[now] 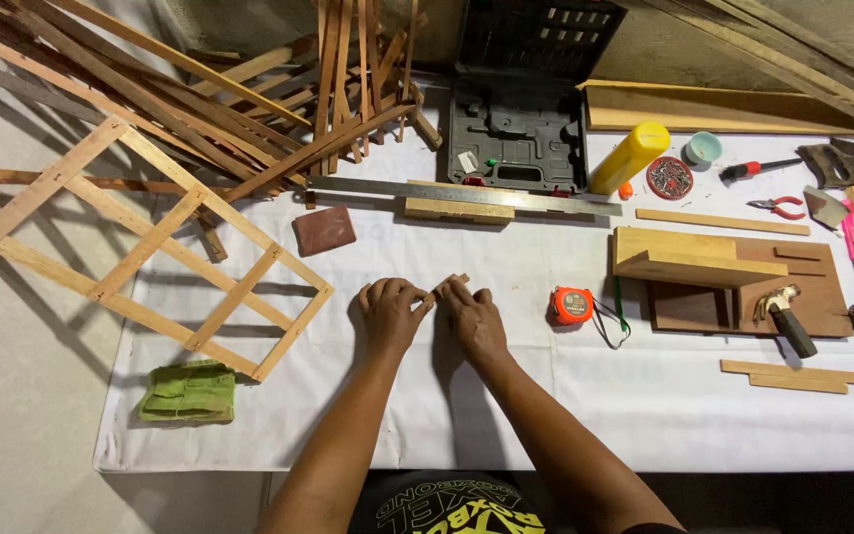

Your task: The person measures a small wooden bar with a tape measure, marks it, then uses a cordless drill on a wood assembly at the workbench. They position nails and hammer them into the joint with a claw hammer, fitting pieces of the frame together on the table.

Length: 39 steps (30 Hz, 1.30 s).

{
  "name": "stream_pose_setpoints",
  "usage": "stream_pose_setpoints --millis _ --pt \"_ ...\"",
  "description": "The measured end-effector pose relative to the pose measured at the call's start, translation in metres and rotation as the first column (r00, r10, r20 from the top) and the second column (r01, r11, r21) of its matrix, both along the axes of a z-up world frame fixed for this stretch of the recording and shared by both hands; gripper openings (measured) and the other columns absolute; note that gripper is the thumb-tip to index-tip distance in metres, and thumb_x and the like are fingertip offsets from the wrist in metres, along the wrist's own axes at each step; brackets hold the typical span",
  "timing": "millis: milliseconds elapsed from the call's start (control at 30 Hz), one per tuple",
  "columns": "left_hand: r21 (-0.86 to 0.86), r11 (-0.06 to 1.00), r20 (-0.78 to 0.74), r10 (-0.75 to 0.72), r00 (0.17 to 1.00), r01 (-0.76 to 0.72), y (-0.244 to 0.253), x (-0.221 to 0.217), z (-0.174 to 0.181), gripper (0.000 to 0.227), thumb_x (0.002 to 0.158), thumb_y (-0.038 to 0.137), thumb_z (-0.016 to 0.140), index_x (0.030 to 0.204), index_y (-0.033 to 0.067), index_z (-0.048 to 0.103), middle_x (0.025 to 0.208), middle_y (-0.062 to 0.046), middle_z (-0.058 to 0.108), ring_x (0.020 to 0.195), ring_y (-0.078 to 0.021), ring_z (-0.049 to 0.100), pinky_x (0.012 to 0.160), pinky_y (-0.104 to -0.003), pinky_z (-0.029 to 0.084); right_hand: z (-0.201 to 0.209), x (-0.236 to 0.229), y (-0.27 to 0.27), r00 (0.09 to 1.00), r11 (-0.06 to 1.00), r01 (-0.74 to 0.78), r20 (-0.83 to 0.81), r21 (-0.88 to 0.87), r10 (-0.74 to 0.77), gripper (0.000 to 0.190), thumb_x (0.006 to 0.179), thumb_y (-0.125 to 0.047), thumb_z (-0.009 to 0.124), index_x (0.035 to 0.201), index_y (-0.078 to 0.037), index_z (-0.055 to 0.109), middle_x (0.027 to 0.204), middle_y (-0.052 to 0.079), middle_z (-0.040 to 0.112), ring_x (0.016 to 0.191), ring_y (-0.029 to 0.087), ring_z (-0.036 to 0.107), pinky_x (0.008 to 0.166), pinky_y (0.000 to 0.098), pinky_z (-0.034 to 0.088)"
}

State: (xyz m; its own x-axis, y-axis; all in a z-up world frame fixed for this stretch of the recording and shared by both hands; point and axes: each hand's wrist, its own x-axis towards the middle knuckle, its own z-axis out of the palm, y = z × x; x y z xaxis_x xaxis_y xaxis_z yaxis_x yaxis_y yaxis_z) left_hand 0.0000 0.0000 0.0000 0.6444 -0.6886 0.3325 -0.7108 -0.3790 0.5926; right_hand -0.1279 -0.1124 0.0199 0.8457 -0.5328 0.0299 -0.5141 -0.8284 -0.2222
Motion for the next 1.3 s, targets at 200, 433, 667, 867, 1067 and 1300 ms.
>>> stream_pose_setpoints --millis 200,433,667,867,1067,1300 --pt "0.078 0.997 0.019 -0.019 1.0 0.017 -0.002 0.005 -0.002 0.018 0.074 0.031 0.086 0.085 0.0201 0.078 0.102 0.001 0.069 0.112 -0.0232 0.055 0.106 -0.053 0.029 0.016 0.007 0.018 1.0 0.992 0.002 0.005 0.124 -0.003 0.05 0.09 -0.012 0.064 0.14 -0.02 0.061 0.151 -0.002 0.054 0.086 0.031 0.056 0.079 0.0395 0.055" --pt "0.074 0.997 -0.044 -0.014 0.999 0.017 -0.003 0.004 -0.003 0.019 0.077 0.033 0.087 0.088 0.0199 0.078 0.102 0.002 0.068 0.114 -0.0235 0.055 0.107 -0.051 0.029 0.002 -0.003 -0.014 0.994 0.997 0.065 0.086 -0.03 -0.062 0.055 0.084 -0.007 0.064 0.137 -0.022 0.065 0.148 -0.004 0.058 0.082 0.031 0.057 0.076 0.039 0.055" --pt "0.129 0.992 -0.044 -0.002 0.999 0.008 -0.005 0.008 0.001 0.017 0.074 0.029 0.087 0.085 0.0209 0.078 0.102 0.004 0.069 0.116 -0.0216 0.056 0.108 -0.052 0.029 -0.006 0.005 0.014 0.992 1.0 -0.025 0.123 -0.013 0.027 0.047 0.087 -0.013 0.066 0.134 -0.018 0.067 0.143 -0.003 0.061 0.083 0.03 0.056 0.073 0.0396 0.053" --pt "0.134 0.991 -0.066 -0.001 0.998 0.01 -0.007 0.008 0.005 0.02 0.076 0.033 0.088 0.086 0.0197 0.077 0.102 0.002 0.069 0.115 -0.0233 0.056 0.108 -0.053 0.027 0.004 -0.002 -0.021 0.999 0.995 0.007 0.055 -0.101 -0.002 0.05 0.086 -0.01 0.064 0.135 -0.022 0.067 0.145 -0.006 0.061 0.082 0.029 0.056 0.073 0.0385 0.053" --pt "0.158 0.987 -0.037 -0.004 0.999 0.009 -0.005 0.007 -0.004 0.018 0.076 0.032 0.087 0.086 0.0198 0.077 0.103 0.003 0.069 0.116 -0.0226 0.056 0.11 -0.052 0.027 -0.009 0.006 0.017 0.997 0.997 0.043 0.06 -0.067 -0.039 0.047 0.09 -0.013 0.063 0.137 -0.019 0.064 0.144 -0.005 0.061 0.079 0.028 0.055 0.07 0.0377 0.053" --pt "0.231 0.973 -0.082 -0.007 0.997 0.026 -0.008 0.006 0.007 0.021 0.077 0.035 0.086 0.089 0.02 0.079 0.105 0.001 0.069 0.118 -0.0225 0.055 0.111 -0.053 0.025 -0.009 -0.004 -0.014 0.999 0.995 0.025 -0.044 -0.096 -0.03 0.051 0.093 -0.012 0.059 0.144 -0.021 0.06 0.151 -0.004 0.055 0.078 0.03 0.055 0.069 0.0388 0.053"
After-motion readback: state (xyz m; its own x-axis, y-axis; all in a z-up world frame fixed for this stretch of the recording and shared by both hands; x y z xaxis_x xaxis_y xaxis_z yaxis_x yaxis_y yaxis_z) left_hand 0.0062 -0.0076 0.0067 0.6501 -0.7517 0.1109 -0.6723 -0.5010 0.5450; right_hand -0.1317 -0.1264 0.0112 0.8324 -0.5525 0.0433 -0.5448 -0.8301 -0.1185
